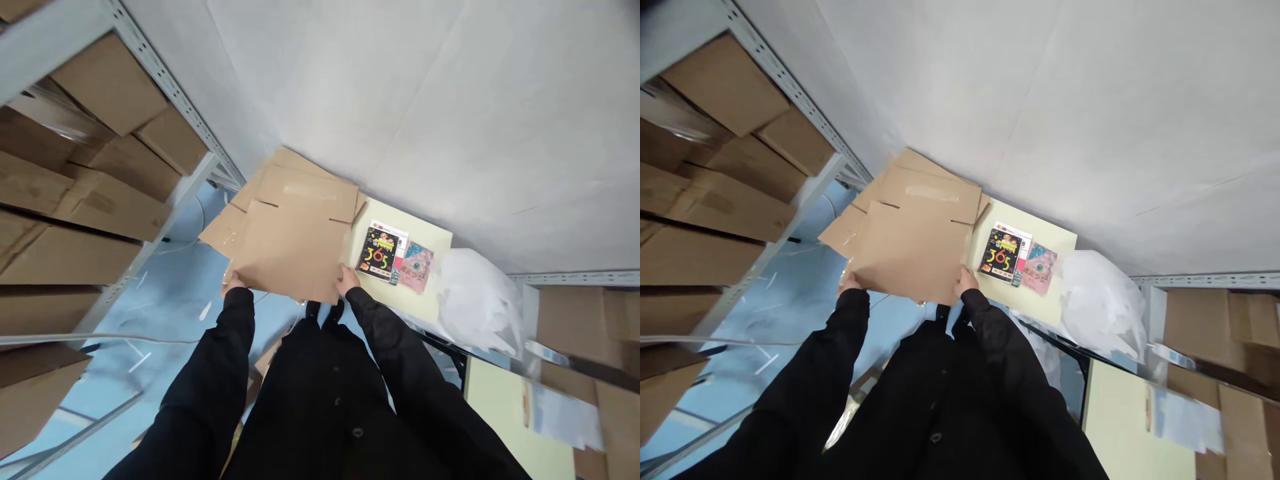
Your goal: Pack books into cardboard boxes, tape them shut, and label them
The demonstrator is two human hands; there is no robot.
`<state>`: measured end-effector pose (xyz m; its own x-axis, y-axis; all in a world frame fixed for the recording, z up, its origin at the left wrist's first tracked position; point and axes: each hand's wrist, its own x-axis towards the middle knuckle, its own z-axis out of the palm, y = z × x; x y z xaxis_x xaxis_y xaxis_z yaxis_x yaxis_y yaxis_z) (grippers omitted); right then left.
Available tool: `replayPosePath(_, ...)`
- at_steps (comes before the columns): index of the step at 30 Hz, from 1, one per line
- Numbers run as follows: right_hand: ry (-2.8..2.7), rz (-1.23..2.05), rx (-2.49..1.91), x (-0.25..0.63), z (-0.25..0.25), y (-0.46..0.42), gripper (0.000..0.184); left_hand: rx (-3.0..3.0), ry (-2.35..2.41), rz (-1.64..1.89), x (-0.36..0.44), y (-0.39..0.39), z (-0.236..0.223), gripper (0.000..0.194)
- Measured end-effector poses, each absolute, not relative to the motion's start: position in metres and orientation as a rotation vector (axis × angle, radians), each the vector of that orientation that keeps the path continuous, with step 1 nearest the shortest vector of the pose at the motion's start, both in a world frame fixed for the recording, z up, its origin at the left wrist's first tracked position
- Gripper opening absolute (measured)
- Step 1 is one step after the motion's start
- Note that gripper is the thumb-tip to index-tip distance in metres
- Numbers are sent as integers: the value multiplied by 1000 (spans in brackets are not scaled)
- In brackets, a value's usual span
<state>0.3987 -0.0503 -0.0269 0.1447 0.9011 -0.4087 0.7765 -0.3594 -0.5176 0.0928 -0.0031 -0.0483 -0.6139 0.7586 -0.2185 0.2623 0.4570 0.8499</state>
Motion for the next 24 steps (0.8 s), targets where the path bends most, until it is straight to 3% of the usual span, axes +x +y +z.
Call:
replayPosePath(7, -1913, 891, -2164, 397, 5, -31, 39, 447, 2105, 1707, 80, 16, 0, 22)
replayPosePath(10, -1984, 732, -2085, 400, 40, -2, 43, 480, 2014, 1954, 62, 18, 33, 12)
replayPosePath(14, -1952, 335, -1774, 404, 117, 42, 66, 700, 1810, 2204, 34, 15, 85, 24)
replayPosePath(17, -1972, 135, -1477, 405, 182, 57, 72, 945, 1626, 2270, 20, 12, 123, 40)
replayPosePath(20, -2083, 50, -1359, 406, 233, 51, 61, 1164, 1507, 2236, 17, 10, 157, 51)
replayPosePath(24, -2238, 89, -1423, 419, 266, 9, 26, 1329, 1422, 2179, 28, 2, 199, 46)
